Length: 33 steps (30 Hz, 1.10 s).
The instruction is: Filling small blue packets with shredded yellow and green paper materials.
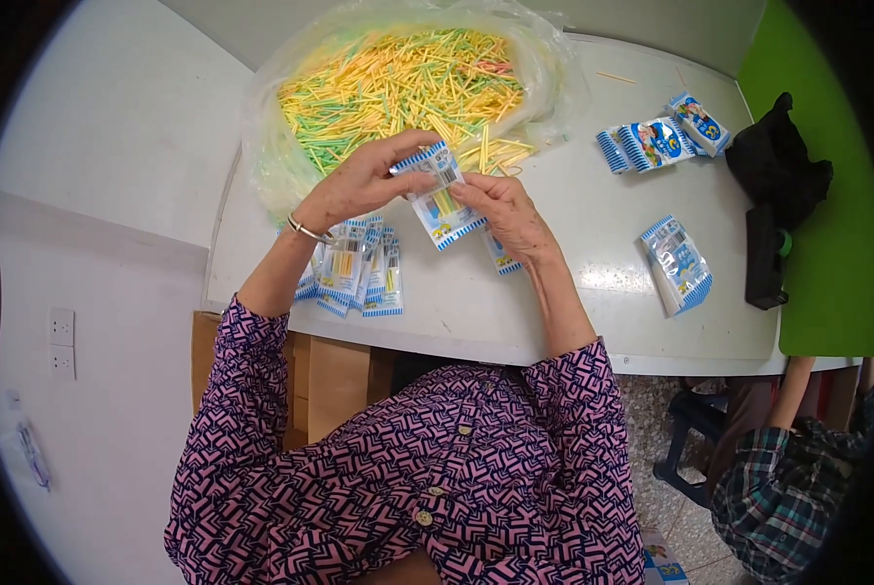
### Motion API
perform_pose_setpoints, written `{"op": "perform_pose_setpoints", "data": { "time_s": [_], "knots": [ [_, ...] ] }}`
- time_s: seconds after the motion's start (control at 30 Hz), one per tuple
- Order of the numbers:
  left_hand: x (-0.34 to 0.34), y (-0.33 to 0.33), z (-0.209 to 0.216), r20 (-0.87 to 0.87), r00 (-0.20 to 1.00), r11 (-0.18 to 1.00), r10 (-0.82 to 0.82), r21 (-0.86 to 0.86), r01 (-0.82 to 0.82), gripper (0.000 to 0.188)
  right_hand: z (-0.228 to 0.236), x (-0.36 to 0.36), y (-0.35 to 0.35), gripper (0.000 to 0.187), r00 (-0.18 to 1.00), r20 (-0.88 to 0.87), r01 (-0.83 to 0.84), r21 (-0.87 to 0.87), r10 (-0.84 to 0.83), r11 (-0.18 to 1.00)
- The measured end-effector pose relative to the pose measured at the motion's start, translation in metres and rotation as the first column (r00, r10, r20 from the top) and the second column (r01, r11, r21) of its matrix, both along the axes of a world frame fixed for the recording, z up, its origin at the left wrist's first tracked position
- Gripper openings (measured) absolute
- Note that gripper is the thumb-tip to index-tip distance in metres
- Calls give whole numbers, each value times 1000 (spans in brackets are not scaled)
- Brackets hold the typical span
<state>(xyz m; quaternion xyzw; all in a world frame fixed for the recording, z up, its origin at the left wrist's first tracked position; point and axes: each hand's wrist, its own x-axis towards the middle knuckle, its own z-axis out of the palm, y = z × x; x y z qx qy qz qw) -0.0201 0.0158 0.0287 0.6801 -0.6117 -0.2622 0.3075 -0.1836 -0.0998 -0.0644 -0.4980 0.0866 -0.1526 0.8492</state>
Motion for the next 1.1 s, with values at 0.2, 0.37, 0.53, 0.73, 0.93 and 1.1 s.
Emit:
{"op": "perform_pose_setpoints", "data": {
  "time_s": [0.2,0.37,0.53,0.73,0.93,1.1],
  "knots": [
    [0,-3,-1,-200,979,998,-33,-51,23,35,3,0,-2,31,999,-36,-36,-209,29,977],
    [-1,-1,-7,-193,981,1000,-29,2,30,35,7,0,4,26,985,-154,-110,-229,75,967],
    [-2,2,-4,-122,990,998,-68,-28,65,31,13,1,8,27,982,-144,-155,-259,120,953],
    [2,7,-3,-194,974,993,-114,-46,107,32,17,2,22,24,969,-238,-136,-299,64,945],
    [35,69,11,1,1000,987,16,157,-16,35,9,-1,19,28,955,-276,-194,-300,109,934],
    [46,111,-25,657,750,997,-75,51,55,37,12,5,36,32,953,-237,-252,-286,186,925]
  ]
}}
